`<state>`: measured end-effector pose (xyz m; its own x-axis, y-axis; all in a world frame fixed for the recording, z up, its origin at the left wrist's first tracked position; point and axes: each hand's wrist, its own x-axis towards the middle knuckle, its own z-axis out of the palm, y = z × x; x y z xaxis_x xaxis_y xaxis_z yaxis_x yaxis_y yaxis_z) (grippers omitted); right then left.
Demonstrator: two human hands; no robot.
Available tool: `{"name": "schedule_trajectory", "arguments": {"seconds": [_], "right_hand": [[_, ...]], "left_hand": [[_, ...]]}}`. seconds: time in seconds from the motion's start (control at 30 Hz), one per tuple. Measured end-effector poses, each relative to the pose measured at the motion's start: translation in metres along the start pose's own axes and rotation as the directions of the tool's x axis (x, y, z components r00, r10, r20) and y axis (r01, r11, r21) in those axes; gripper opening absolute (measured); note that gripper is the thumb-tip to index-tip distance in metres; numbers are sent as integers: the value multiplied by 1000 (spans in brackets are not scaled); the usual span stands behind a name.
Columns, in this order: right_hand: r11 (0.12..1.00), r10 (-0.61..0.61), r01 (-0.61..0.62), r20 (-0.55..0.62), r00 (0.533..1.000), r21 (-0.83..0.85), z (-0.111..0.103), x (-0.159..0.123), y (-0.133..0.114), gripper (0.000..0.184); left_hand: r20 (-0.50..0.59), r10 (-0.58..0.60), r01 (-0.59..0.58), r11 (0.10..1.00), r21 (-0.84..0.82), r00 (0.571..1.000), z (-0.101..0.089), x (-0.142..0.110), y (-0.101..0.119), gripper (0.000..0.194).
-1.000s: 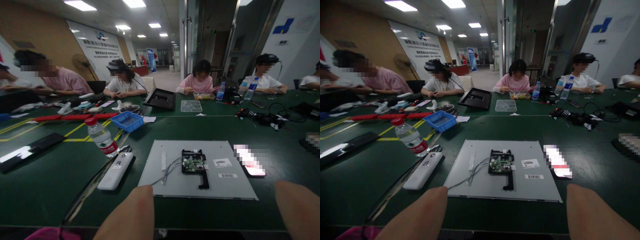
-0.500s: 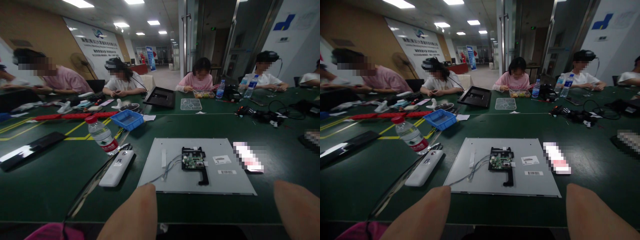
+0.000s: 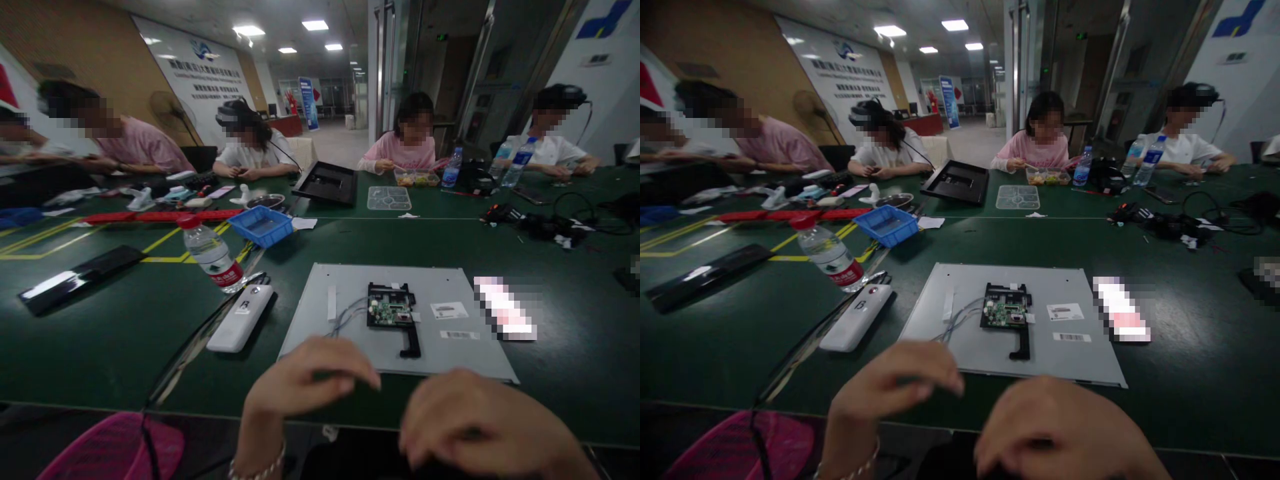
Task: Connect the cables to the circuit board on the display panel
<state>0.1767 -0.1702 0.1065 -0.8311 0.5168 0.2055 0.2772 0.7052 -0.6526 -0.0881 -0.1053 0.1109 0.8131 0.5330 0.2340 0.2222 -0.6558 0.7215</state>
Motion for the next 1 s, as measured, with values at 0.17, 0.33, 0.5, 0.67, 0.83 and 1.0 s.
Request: {"name": "schedule_trajectory", "arguments": {"seconds": [0.17, 0.33, 0.5, 0.67, 0.83, 1.0], "right_hand": [[972, 205, -226, -228, 952, -68, 16, 30, 35, 31], [890, 61, -147, -208, 976, -432, 31, 72, 64, 39], [817, 44, -129, -162, 986, -562, 52, 95, 78, 40], [790, 59, -156, -180, 982, -593, 69, 102, 88, 34], [792, 28, -149, -209, 978, -592, 69, 104, 88, 31], [812, 10, -173, -283, 959, -558, 68, 103, 88, 31]], "left_hand": [[-468, -333, 489, 832, 263, 818, -12, 28, -88, 40], [-528, -345, 596, 676, 435, 776, -13, 28, -148, 45], [-441, -300, 506, 713, 486, 846, -8, 11, -153, 36], [-375, -310, 455, 793, 405, 874, -9, 8, -150, 28], [-414, -323, 491, 771, 406, 851, -7, 13, -148, 22], [-458, -304, 483, 804, 347, 835, -9, 14, -143, 19]]}}
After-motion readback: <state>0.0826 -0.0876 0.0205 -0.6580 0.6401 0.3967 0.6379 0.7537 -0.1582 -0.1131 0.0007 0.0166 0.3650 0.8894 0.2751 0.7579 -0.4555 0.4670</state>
